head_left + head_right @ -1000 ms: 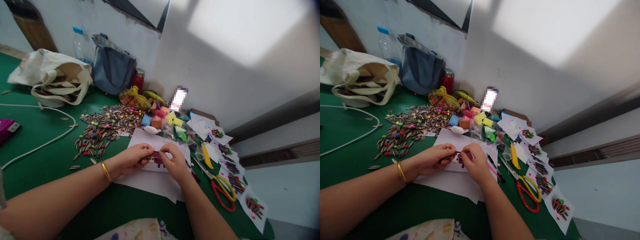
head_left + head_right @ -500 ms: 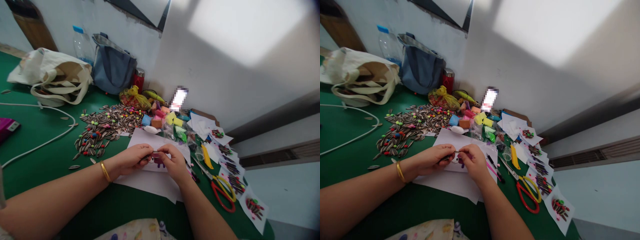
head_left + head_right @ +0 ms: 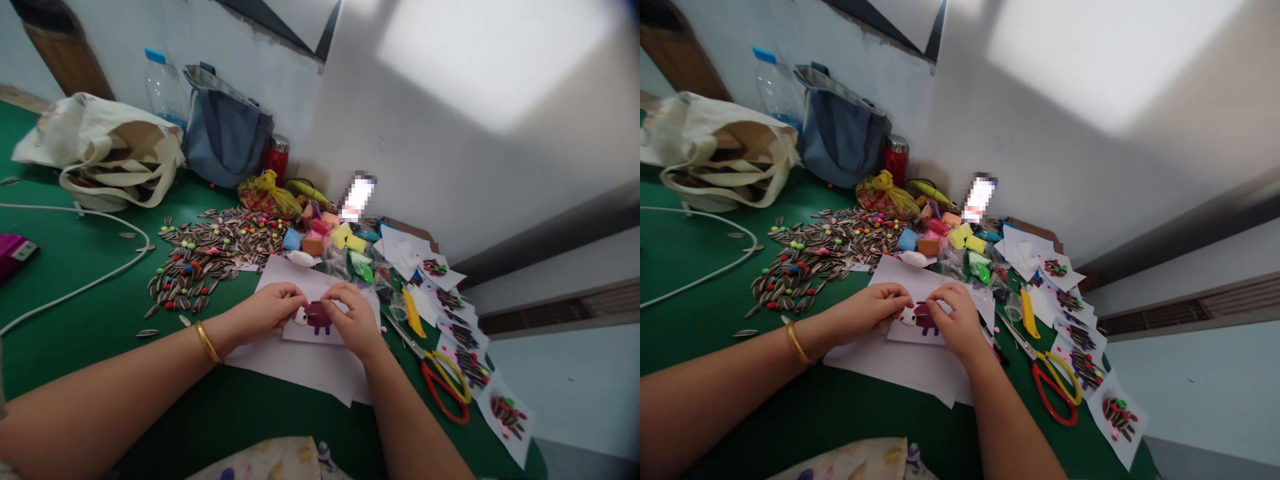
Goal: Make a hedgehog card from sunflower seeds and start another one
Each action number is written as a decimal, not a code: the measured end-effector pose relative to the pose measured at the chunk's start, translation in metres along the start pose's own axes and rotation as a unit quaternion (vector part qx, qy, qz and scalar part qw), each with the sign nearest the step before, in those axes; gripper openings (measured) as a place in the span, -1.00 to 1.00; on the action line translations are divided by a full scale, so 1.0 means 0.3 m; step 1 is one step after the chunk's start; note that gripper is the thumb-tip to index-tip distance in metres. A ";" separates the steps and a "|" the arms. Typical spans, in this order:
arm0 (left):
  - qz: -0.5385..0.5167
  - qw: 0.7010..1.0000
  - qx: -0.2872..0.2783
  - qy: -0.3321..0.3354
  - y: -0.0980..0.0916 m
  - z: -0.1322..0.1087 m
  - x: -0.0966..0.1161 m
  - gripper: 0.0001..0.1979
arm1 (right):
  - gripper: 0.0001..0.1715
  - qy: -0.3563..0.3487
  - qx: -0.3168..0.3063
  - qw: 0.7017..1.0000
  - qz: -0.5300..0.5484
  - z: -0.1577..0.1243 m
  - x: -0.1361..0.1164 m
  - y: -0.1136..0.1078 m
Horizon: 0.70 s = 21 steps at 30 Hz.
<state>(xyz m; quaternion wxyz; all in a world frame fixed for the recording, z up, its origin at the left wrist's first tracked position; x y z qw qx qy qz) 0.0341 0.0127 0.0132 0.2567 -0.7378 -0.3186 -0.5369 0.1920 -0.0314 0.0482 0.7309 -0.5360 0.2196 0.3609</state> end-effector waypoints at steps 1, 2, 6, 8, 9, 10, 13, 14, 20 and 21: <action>0.033 0.999 0.009 0.000 -0.010 0.005 -0.001 -0.70 | -0.89 0.005 -0.008 1.000 -0.013 0.003 0.016 0.000; 0.074 0.997 0.016 0.003 -0.018 0.010 -0.002 -0.70 | -0.88 0.009 -0.019 0.999 -0.026 0.005 0.033 0.004; 0.259 0.963 0.031 0.069 -0.030 0.028 -0.007 -0.69 | -0.84 0.005 -0.056 0.996 -0.066 0.007 0.080 0.031; 0.332 0.937 0.021 0.108 -0.017 0.028 -0.008 -0.66 | -0.84 -0.010 -0.060 0.995 -0.084 0.006 0.083 0.043; 0.360 0.925 0.013 0.120 -0.009 0.025 -0.009 -0.63 | -0.84 -0.019 -0.063 0.993 -0.094 0.006 0.080 0.049; 0.384 0.915 0.004 0.125 -0.001 0.022 -0.009 -0.61 | -0.84 -0.027 -0.065 0.992 -0.104 0.006 0.076 0.053; 0.427 0.895 -0.010 0.131 0.016 0.009 -0.003 -0.59 | -0.84 -0.042 -0.067 0.989 -0.127 0.005 0.063 0.059; 0.435 0.890 -0.010 0.132 0.019 0.006 0.001 -0.58 | -0.84 -0.043 -0.067 0.988 -0.131 0.005 0.061 0.059; 0.472 0.870 -0.016 0.140 0.031 0.000 0.004 -0.58 | -0.84 -0.046 -0.075 0.985 -0.147 0.003 0.059 0.062; 0.480 0.866 -0.015 0.140 0.032 0.000 0.002 -0.58 | -0.84 -0.045 -0.076 0.985 -0.150 0.003 0.059 0.063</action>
Point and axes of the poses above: each hand's wrist, its own z-axis towards the middle knuckle, its own y-axis out of the palm, x = y × z, the point moved 6 cm from there along z, towards the middle knuckle, and after that the axes turned 1 degree about z, right-handed, at the moved point
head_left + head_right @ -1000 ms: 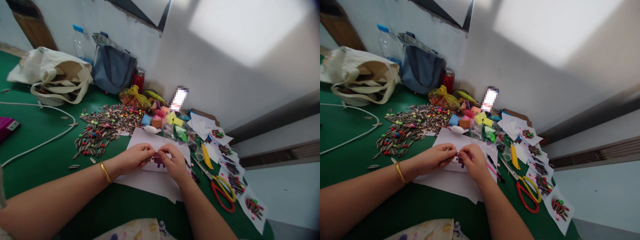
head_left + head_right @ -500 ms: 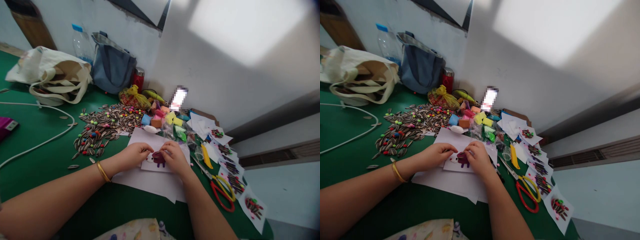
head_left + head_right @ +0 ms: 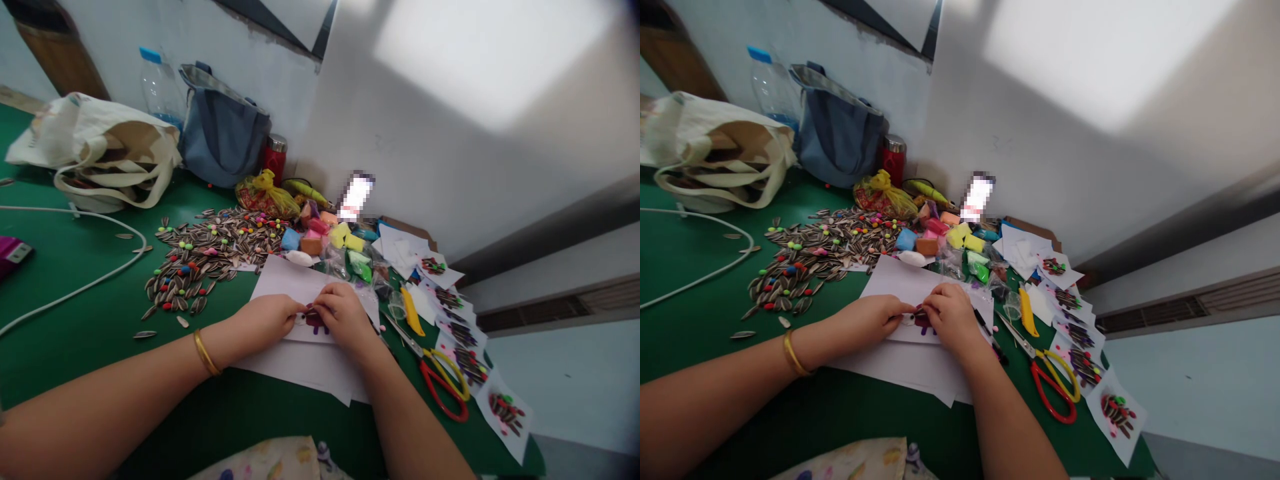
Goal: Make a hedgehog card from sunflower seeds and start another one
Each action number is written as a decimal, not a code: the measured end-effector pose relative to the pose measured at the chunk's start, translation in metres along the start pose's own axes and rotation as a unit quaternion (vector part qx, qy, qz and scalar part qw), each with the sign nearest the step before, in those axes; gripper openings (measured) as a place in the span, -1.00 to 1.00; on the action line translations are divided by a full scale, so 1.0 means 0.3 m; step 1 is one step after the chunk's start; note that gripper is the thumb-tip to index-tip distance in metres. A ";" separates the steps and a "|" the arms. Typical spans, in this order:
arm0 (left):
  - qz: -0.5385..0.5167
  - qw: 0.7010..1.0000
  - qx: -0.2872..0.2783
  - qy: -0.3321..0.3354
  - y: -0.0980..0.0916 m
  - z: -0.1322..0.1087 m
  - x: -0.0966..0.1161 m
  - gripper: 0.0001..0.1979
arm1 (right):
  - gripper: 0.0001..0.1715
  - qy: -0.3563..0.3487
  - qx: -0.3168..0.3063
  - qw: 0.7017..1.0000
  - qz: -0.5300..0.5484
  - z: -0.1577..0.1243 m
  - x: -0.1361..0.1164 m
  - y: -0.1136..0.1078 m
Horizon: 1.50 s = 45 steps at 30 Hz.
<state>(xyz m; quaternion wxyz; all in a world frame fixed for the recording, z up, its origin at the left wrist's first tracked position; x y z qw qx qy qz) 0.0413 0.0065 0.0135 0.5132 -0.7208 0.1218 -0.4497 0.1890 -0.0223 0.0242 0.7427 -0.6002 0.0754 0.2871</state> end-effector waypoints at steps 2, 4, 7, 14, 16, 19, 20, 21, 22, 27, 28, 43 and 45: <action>0.013 1.000 0.001 0.004 0.002 -0.001 0.001 -0.59 | -0.84 0.000 -0.004 1.000 -0.004 0.001 0.000 0.002; 0.020 1.000 0.004 0.011 0.004 -0.002 0.004 -0.59 | -0.84 0.000 -0.006 1.000 -0.007 0.001 0.000 0.002; 0.023 1.000 0.006 0.015 0.005 -0.002 0.005 -0.60 | -0.84 -0.001 -0.006 1.000 -0.011 0.001 -0.002 0.002; 0.039 0.999 0.004 0.016 0.007 -0.003 0.007 -0.59 | -0.84 -0.005 -0.005 1.000 -0.029 0.000 -0.009 -0.002; 0.049 0.999 0.002 0.019 0.006 -0.004 0.009 -0.61 | -0.85 -0.006 -0.007 0.999 -0.032 0.000 -0.009 -0.001; 0.054 0.998 0.003 0.028 0.004 -0.007 0.016 -0.62 | -0.86 -0.008 -0.008 0.999 -0.037 0.001 -0.006 0.002; 0.054 0.998 0.002 0.029 0.004 -0.007 0.018 -0.62 | -0.86 -0.010 -0.008 0.999 -0.038 0.002 -0.006 0.003; 0.053 0.998 0.001 0.029 0.004 -0.008 0.019 -0.62 | -0.85 -0.012 -0.008 0.999 -0.039 0.002 -0.005 0.004; 0.052 0.998 0.000 0.028 0.005 -0.008 0.020 -0.62 | -0.85 -0.013 -0.008 0.999 -0.041 0.003 -0.006 0.005; 0.048 0.999 -0.006 0.024 0.008 -0.008 0.020 -0.64 | -0.87 -0.016 -0.010 0.999 -0.049 0.005 -0.013 0.002; 0.050 0.998 -0.008 0.026 0.009 -0.008 0.021 -0.65 | -0.87 -0.015 -0.010 0.999 -0.050 0.005 -0.015 0.001; 0.055 0.998 -0.007 0.034 0.014 -0.011 0.020 -0.64 | -0.83 -0.020 -0.013 0.999 -0.042 0.004 -0.006 0.004; 0.061 0.998 -0.008 0.031 0.015 -0.011 0.020 -0.63 | -0.83 -0.018 -0.010 0.999 -0.038 0.001 -0.002 -0.003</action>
Point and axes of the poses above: each hand's wrist, its own z-axis towards the middle knuckle, its own y-axis out of the palm, x = y × z, the point moved 6 cm from there along z, towards the middle knuckle, and after that the axes turned 1 degree about z, right-handed, at the moved point
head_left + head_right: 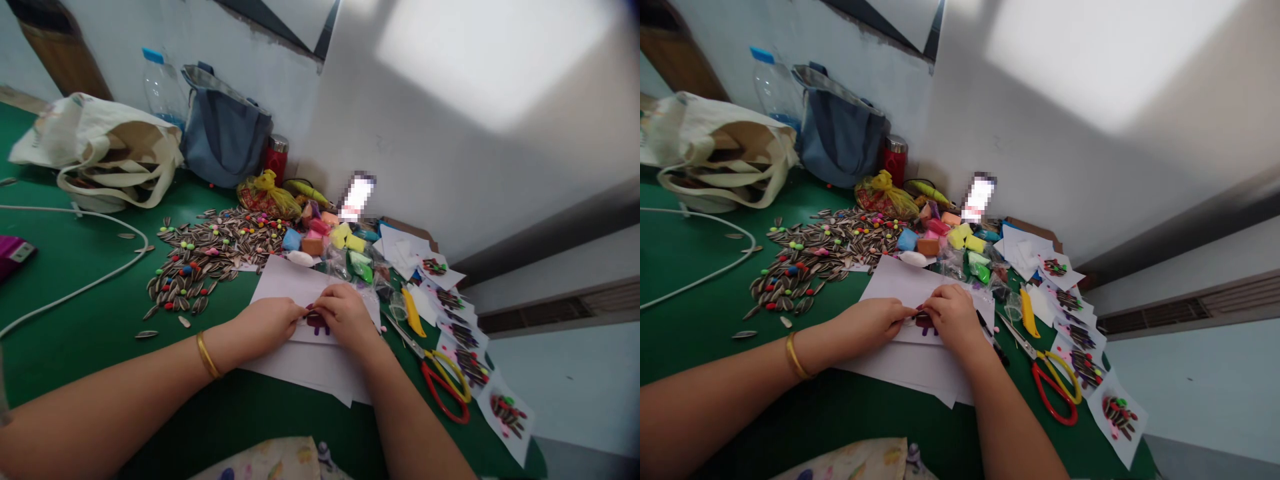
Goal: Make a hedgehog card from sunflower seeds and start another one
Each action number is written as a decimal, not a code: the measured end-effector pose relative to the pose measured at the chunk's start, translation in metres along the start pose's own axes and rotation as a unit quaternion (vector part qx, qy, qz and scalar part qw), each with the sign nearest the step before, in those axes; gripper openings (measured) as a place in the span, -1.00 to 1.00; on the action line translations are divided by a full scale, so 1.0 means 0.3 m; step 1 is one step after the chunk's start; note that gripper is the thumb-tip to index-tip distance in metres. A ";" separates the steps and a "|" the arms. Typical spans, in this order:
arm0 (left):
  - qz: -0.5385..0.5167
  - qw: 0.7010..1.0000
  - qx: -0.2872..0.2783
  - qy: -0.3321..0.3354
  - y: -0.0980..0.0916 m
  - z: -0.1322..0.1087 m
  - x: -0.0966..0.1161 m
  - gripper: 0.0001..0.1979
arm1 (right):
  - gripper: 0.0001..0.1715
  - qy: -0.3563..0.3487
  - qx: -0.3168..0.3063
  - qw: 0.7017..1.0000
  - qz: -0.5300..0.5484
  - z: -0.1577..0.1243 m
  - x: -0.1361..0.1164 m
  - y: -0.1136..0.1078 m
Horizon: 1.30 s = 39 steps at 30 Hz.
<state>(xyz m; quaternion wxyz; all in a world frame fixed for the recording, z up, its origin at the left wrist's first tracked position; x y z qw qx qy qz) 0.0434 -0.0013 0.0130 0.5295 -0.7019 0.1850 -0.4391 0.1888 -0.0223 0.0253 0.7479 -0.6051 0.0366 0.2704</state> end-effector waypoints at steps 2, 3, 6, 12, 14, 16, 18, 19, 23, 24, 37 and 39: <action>0.003 1.000 0.000 -0.004 -0.001 0.000 0.000 -0.62 | -0.83 0.006 0.007 1.000 0.001 -0.003 0.007 -0.011; 0.003 1.000 0.001 -0.006 -0.002 0.000 0.000 -0.61 | -0.83 0.009 0.011 1.000 0.000 -0.004 0.010 -0.017; 0.000 1.000 -0.001 -0.011 -0.007 0.000 0.001 -0.61 | -0.85 0.017 0.012 1.000 0.004 -0.005 0.018 -0.022; 0.005 1.000 -0.005 -0.004 -0.011 -0.001 0.006 -0.64 | -0.87 0.016 0.004 1.000 0.014 -0.005 0.012 0.006; 0.012 1.000 -0.004 0.002 -0.010 -0.002 0.007 -0.65 | -0.87 0.010 0.007 1.000 0.008 -0.005 0.006 0.009; 0.018 1.000 -0.003 0.008 -0.008 -0.003 0.009 -0.66 | -0.87 0.003 0.008 1.000 0.000 -0.003 0.000 0.008; 0.020 1.000 -0.002 0.009 -0.006 -0.003 0.008 -0.67 | -0.86 -0.003 0.008 1.000 -0.006 -0.001 -0.006 0.005; 0.021 1.000 -0.001 0.008 -0.006 -0.003 0.007 -0.67 | -0.86 -0.006 0.008 1.000 -0.008 0.000 -0.009 0.004; 0.021 1.000 0.000 0.005 -0.004 -0.001 0.004 -0.68 | -0.86 -0.006 0.010 1.000 -0.014 0.002 -0.011 0.003; 0.021 1.000 0.001 0.005 -0.004 -0.001 0.004 -0.68 | -0.87 -0.006 0.009 1.000 -0.015 0.001 -0.010 0.005; -0.268 0.961 0.041 -0.058 -0.035 0.015 -0.048 -0.69 | -0.85 -0.011 0.072 0.997 0.036 -0.015 0.008 -0.044; -0.432 0.894 0.032 -0.118 -0.034 0.008 -0.057 -0.67 | -0.84 -0.015 0.105 0.993 0.049 -0.018 -0.007 -0.062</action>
Point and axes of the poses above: each hand's wrist, its own z-axis towards the middle knuckle, its own y-axis out of the palm, x = y × z, the point moved 6 cm from there along z, towards the middle knuckle, and after that the axes turned 1 degree about z, right-handed, at the moved point
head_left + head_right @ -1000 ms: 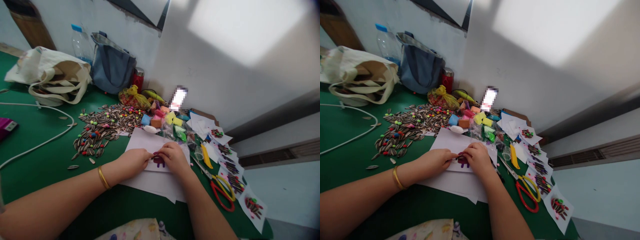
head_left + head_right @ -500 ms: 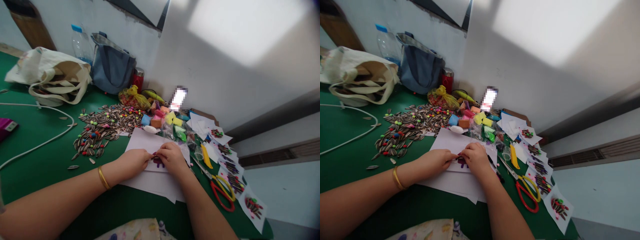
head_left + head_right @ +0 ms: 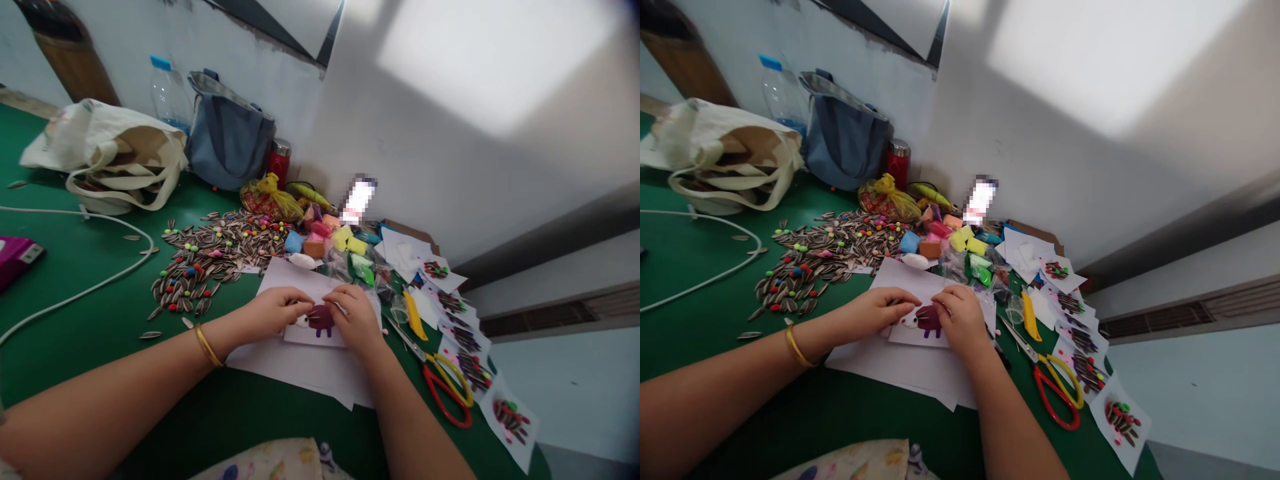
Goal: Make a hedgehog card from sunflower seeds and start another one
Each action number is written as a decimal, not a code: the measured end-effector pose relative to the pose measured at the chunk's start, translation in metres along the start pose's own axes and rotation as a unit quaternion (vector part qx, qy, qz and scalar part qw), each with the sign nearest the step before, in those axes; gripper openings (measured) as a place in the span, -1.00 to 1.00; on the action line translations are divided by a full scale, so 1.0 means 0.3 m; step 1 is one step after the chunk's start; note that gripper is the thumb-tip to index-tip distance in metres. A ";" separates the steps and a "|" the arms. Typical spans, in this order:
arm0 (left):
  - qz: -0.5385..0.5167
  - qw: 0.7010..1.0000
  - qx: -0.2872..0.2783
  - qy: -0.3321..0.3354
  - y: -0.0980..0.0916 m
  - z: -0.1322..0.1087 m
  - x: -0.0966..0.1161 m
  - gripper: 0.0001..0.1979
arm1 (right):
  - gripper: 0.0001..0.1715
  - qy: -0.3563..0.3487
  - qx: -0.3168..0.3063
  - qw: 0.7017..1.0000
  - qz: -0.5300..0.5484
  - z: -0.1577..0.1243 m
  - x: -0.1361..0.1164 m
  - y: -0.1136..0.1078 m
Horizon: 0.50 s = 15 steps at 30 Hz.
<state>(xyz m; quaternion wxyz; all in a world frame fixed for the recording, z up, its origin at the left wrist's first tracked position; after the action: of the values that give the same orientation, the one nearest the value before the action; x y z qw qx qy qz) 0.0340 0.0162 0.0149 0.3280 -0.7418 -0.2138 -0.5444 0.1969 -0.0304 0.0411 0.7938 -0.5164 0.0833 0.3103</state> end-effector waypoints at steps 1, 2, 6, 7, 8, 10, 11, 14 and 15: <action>-0.097 0.995 -0.010 -0.032 0.004 -0.006 -0.002 -0.62 | -0.83 0.000 0.015 1.000 0.006 0.000 -0.013 -0.007; -0.187 0.980 -0.022 -0.059 0.011 -0.013 -0.002 -0.57 | -0.83 -0.001 0.026 1.000 0.013 -0.001 -0.029 -0.012; -0.401 0.903 -0.071 -0.136 0.041 -0.038 -0.002 -0.46 | -0.80 -0.001 0.037 0.999 0.038 -0.004 -0.111 -0.024; -0.423 0.890 -0.080 -0.149 0.047 -0.041 -0.004 -0.45 | -0.79 -0.001 0.035 0.998 0.043 -0.004 -0.130 -0.025; -0.437 0.882 -0.086 -0.157 0.051 -0.043 -0.007 -0.43 | -0.78 -0.001 0.032 0.998 0.045 -0.004 -0.147 -0.025; -0.444 0.876 -0.095 -0.161 0.059 -0.042 -0.011 -0.41 | -0.76 -0.001 0.029 0.999 0.045 -0.005 -0.172 -0.025; -0.439 0.878 -0.100 -0.162 0.065 -0.043 -0.014 -0.40 | -0.75 -0.003 0.026 0.999 0.043 -0.005 -0.179 -0.024; -0.421 0.884 -0.115 -0.166 0.082 -0.045 -0.020 -0.37 | -0.72 -0.012 0.017 0.999 0.039 -0.010 -0.188 -0.013; -0.420 0.884 -0.119 -0.165 0.087 -0.046 -0.019 -0.37 | -0.72 -0.016 0.015 0.999 0.038 -0.012 -0.188 -0.011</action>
<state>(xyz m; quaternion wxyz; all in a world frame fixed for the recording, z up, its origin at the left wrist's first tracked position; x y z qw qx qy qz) 0.0405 -0.0116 0.0055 -0.0621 -0.6949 -0.4906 -0.5221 0.1546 -0.0573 0.0675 0.7903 -0.4958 0.0947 0.3472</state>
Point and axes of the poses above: each hand's wrist, its own z-axis towards the middle knuckle, its own y-axis out of the palm, x = y × z, the point moved 6 cm from there along z, towards the middle knuckle, and after that the axes turned 1 degree about z, right-handed, at the moved point
